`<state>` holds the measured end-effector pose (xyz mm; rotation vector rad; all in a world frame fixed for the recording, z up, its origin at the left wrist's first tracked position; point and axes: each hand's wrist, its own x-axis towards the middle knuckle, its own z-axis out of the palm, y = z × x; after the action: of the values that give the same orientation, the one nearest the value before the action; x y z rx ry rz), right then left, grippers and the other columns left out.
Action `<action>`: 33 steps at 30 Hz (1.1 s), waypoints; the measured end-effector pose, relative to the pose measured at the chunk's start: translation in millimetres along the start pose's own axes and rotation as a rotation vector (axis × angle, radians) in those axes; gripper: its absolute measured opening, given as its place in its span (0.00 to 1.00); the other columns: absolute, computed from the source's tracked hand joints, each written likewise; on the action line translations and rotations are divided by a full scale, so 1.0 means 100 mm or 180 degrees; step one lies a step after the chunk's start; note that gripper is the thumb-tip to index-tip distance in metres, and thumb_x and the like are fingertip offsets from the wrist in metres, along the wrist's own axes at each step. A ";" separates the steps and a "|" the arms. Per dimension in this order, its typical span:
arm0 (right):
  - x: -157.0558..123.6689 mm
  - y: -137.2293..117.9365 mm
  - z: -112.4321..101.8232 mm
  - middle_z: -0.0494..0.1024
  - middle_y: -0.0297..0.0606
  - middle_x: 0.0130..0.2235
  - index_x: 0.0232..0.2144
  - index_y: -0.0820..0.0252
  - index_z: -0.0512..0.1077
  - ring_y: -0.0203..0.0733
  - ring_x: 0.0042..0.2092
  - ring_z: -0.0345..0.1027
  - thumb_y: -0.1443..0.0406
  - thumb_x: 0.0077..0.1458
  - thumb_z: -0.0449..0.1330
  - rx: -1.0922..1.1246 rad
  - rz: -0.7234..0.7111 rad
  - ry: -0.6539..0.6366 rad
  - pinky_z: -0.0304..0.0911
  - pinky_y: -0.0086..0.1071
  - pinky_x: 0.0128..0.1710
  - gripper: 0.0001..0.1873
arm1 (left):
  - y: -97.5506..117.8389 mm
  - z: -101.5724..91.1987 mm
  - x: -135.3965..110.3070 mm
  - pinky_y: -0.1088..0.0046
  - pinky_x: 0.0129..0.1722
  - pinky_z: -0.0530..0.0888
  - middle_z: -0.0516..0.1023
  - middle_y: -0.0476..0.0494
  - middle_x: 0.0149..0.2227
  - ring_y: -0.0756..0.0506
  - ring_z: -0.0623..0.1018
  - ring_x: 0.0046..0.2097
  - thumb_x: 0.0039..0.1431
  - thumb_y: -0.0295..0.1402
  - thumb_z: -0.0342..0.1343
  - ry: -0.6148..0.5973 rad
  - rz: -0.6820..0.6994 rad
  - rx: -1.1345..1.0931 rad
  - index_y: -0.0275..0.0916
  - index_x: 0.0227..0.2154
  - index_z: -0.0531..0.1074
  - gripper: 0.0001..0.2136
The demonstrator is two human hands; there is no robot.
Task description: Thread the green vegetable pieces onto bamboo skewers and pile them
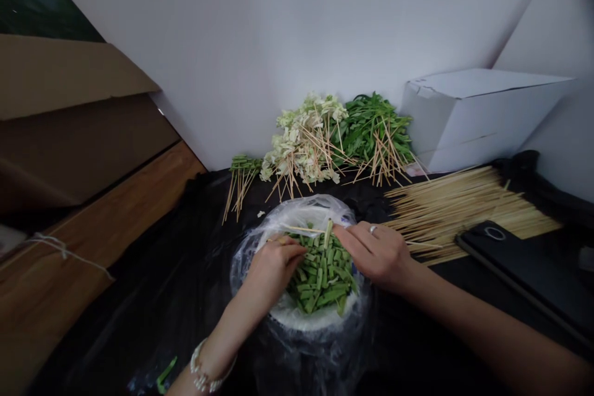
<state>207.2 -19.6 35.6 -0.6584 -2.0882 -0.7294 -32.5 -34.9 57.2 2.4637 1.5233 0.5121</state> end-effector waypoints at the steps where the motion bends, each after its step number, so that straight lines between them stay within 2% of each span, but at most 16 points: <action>1: 0.00 -0.01 0.00 0.75 0.38 0.29 0.47 0.73 0.70 0.37 0.30 0.66 0.71 0.60 0.57 0.0003 -0.0007 -0.0004 0.58 0.34 0.29 0.13 | -0.01 0.02 0.01 0.62 0.46 0.73 0.83 0.42 0.39 0.39 0.78 0.44 0.57 0.24 0.59 -0.0150 0.0069 0.0266 0.41 0.37 0.82 0.10; 4: 0.01 -0.03 -0.01 0.74 0.37 0.28 0.46 0.73 0.71 0.37 0.30 0.65 0.71 0.59 0.58 0.0034 0.0011 -0.0029 0.57 0.34 0.29 0.13 | -0.03 0.06 0.07 0.61 0.48 0.72 0.82 0.40 0.41 0.38 0.77 0.46 0.55 0.22 0.59 -0.0442 0.0150 0.0773 0.41 0.40 0.81 0.12; 7: 0.00 -0.05 0.01 0.74 0.37 0.28 0.46 0.72 0.71 0.38 0.30 0.64 0.71 0.60 0.58 0.0077 0.0044 -0.0061 0.56 0.34 0.29 0.13 | -0.03 0.08 0.11 0.63 0.46 0.73 0.82 0.40 0.40 0.39 0.78 0.44 0.56 0.22 0.57 -0.0589 0.0220 0.0848 0.39 0.42 0.80 0.13; 10: -0.02 -0.05 0.03 0.74 0.36 0.28 0.46 0.71 0.71 0.38 0.29 0.62 0.71 0.60 0.56 0.0060 0.0068 -0.0100 0.55 0.34 0.29 0.12 | -0.01 0.07 0.13 0.63 0.45 0.73 0.82 0.40 0.38 0.40 0.78 0.42 0.56 0.22 0.57 -0.0556 0.0211 0.0770 0.39 0.38 0.81 0.11; 12: -0.04 -0.05 0.04 0.73 0.37 0.28 0.46 0.70 0.72 0.38 0.29 0.61 0.71 0.61 0.55 0.0048 0.0081 -0.0122 0.54 0.35 0.28 0.12 | 0.00 0.03 0.11 0.64 0.43 0.73 0.82 0.41 0.36 0.40 0.79 0.40 0.56 0.23 0.58 -0.0443 0.0162 0.0481 0.40 0.35 0.81 0.09; 15: -0.05 -0.05 0.06 0.73 0.37 0.28 0.46 0.70 0.72 0.38 0.29 0.61 0.72 0.61 0.54 0.0084 0.0131 -0.0137 0.53 0.35 0.28 0.13 | 0.01 -0.04 0.04 0.67 0.39 0.74 0.82 0.43 0.33 0.43 0.80 0.37 0.55 0.26 0.59 -0.0068 -0.0094 -0.0354 0.41 0.33 0.81 0.07; 21: -0.07 -0.05 0.08 0.74 0.37 0.29 0.46 0.70 0.71 0.37 0.29 0.61 0.75 0.59 0.51 0.0159 0.0118 -0.0124 0.54 0.35 0.28 0.15 | 0.05 -0.02 -0.13 0.71 0.33 0.76 0.84 0.43 0.32 0.45 0.81 0.32 0.51 0.33 0.64 0.1183 -0.1222 -0.2513 0.38 0.32 0.80 0.06; 24: -0.08 -0.06 0.08 0.74 0.37 0.29 0.47 0.70 0.71 0.38 0.28 0.60 0.76 0.59 0.51 0.0153 0.0081 -0.0138 0.53 0.35 0.28 0.15 | 0.11 0.03 -0.14 0.73 0.32 0.78 0.84 0.44 0.31 0.46 0.82 0.30 0.47 0.35 0.67 0.1407 -0.1548 -0.3339 0.37 0.32 0.80 0.09; 27: -0.10 -0.06 0.09 0.74 0.38 0.30 0.48 0.70 0.71 0.39 0.29 0.60 0.76 0.59 0.52 0.0136 0.0032 -0.0211 0.53 0.36 0.28 0.16 | 0.17 0.05 -0.12 0.75 0.31 0.78 0.84 0.44 0.31 0.47 0.82 0.30 0.45 0.35 0.69 0.1515 -0.1670 -0.3684 0.36 0.31 0.80 0.11; 33: -0.11 -0.06 0.08 0.74 0.38 0.30 0.49 0.70 0.70 0.38 0.30 0.61 0.76 0.59 0.52 0.0116 0.0029 -0.0268 0.52 0.35 0.29 0.17 | 0.21 0.04 -0.10 0.79 0.29 0.78 0.82 0.47 0.26 0.49 0.82 0.29 0.44 0.33 0.70 0.2011 -0.1640 -0.3708 0.36 0.28 0.78 0.10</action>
<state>205.0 -20.2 21.0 -0.6886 -2.1686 -0.6672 -17.8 -53.0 58.7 1.0212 1.3173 1.5711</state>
